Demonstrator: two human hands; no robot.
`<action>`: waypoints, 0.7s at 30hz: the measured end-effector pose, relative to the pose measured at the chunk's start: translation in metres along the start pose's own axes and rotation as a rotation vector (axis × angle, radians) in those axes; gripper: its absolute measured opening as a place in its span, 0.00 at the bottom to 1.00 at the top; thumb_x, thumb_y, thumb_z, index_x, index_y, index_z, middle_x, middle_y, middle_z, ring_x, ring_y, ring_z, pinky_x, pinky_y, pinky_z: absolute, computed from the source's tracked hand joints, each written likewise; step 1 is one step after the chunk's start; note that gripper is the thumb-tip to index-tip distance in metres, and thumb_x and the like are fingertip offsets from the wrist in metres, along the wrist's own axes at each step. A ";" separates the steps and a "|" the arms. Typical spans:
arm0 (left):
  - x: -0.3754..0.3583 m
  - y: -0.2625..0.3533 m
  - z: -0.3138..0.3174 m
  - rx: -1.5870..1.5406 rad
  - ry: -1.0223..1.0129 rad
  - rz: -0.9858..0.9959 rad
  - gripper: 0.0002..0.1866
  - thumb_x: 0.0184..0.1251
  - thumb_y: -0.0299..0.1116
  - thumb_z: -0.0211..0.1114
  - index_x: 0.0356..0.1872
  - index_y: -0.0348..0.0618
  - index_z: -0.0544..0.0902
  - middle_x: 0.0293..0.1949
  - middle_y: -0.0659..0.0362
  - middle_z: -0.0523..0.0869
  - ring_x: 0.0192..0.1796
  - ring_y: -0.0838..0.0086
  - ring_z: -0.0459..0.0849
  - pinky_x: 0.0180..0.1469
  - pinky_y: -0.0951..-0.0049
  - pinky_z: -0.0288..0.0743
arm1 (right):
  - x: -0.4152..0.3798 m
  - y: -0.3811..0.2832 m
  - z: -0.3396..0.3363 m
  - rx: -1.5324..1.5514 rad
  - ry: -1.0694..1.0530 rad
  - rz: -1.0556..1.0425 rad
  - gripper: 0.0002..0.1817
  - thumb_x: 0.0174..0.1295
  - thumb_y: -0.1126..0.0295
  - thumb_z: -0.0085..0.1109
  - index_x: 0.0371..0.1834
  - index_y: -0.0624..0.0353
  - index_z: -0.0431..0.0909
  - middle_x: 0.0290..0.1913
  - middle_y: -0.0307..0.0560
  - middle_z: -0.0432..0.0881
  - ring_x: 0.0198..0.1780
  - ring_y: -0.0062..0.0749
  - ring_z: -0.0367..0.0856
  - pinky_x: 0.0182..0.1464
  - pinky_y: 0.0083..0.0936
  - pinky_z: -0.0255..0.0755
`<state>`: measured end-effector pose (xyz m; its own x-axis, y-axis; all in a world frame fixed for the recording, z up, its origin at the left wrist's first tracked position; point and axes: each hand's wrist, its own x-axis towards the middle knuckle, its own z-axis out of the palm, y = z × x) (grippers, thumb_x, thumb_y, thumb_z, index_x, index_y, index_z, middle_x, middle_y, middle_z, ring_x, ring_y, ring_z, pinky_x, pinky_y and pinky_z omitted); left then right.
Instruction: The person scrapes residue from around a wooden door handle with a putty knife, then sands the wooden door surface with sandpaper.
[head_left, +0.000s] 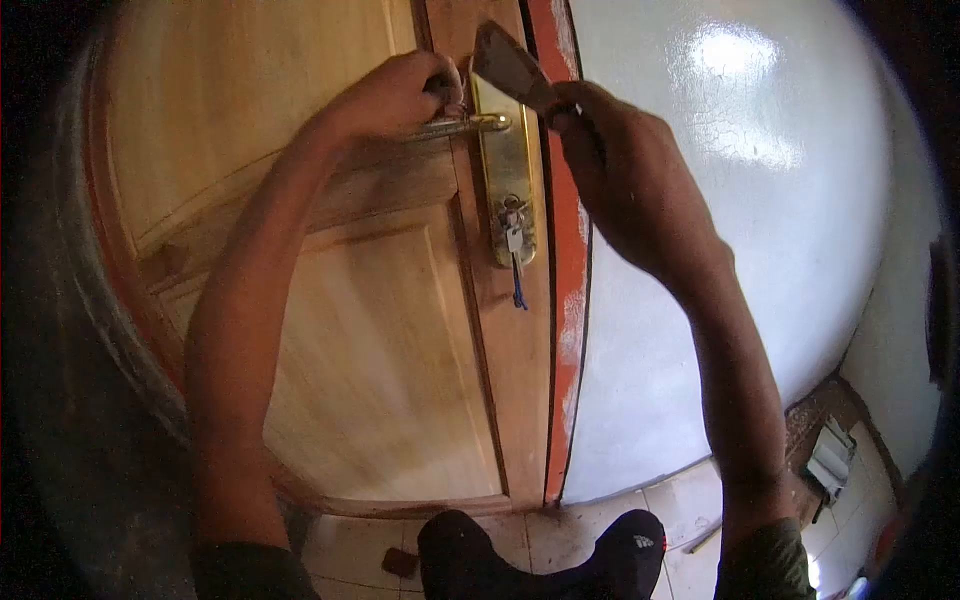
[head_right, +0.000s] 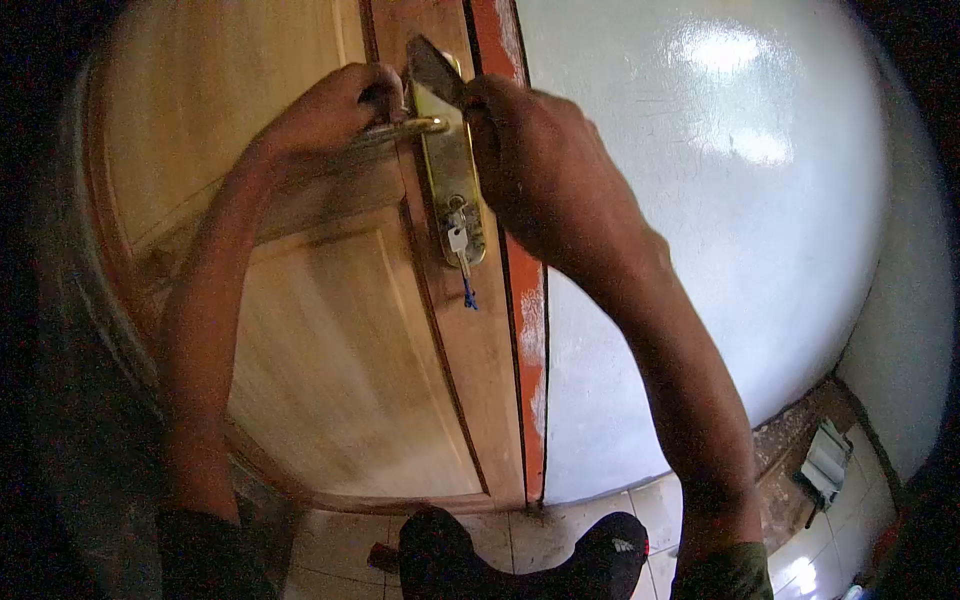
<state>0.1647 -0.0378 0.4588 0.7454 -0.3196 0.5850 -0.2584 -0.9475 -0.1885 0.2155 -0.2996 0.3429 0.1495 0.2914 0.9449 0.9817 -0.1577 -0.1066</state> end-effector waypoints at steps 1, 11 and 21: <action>0.000 0.002 -0.006 0.023 -0.027 -0.030 0.08 0.76 0.30 0.62 0.46 0.37 0.84 0.43 0.54 0.89 0.48 0.67 0.87 0.57 0.63 0.79 | 0.002 0.002 -0.001 -0.009 0.010 -0.008 0.11 0.76 0.73 0.53 0.52 0.68 0.80 0.40 0.65 0.87 0.39 0.54 0.89 0.43 0.46 0.83; -0.017 0.006 0.014 -0.180 0.337 -0.015 0.21 0.68 0.25 0.72 0.62 0.37 0.84 0.50 0.55 0.91 0.53 0.68 0.89 0.62 0.67 0.80 | -0.001 0.012 0.003 -0.022 0.059 -0.091 0.11 0.76 0.73 0.53 0.51 0.69 0.81 0.39 0.65 0.88 0.39 0.53 0.90 0.45 0.46 0.83; -0.003 -0.007 0.000 0.383 0.261 0.225 0.13 0.64 0.33 0.76 0.49 0.43 0.91 0.45 0.51 0.91 0.46 0.60 0.91 0.54 0.61 0.84 | -0.002 0.002 0.014 0.014 0.082 -0.059 0.11 0.77 0.72 0.53 0.51 0.67 0.82 0.38 0.64 0.88 0.36 0.50 0.90 0.39 0.43 0.83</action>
<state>0.1643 -0.0307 0.4583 0.5068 -0.5490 0.6647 -0.1148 -0.8071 -0.5791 0.2184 -0.2873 0.3369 0.0819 0.2211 0.9718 0.9901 -0.1294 -0.0540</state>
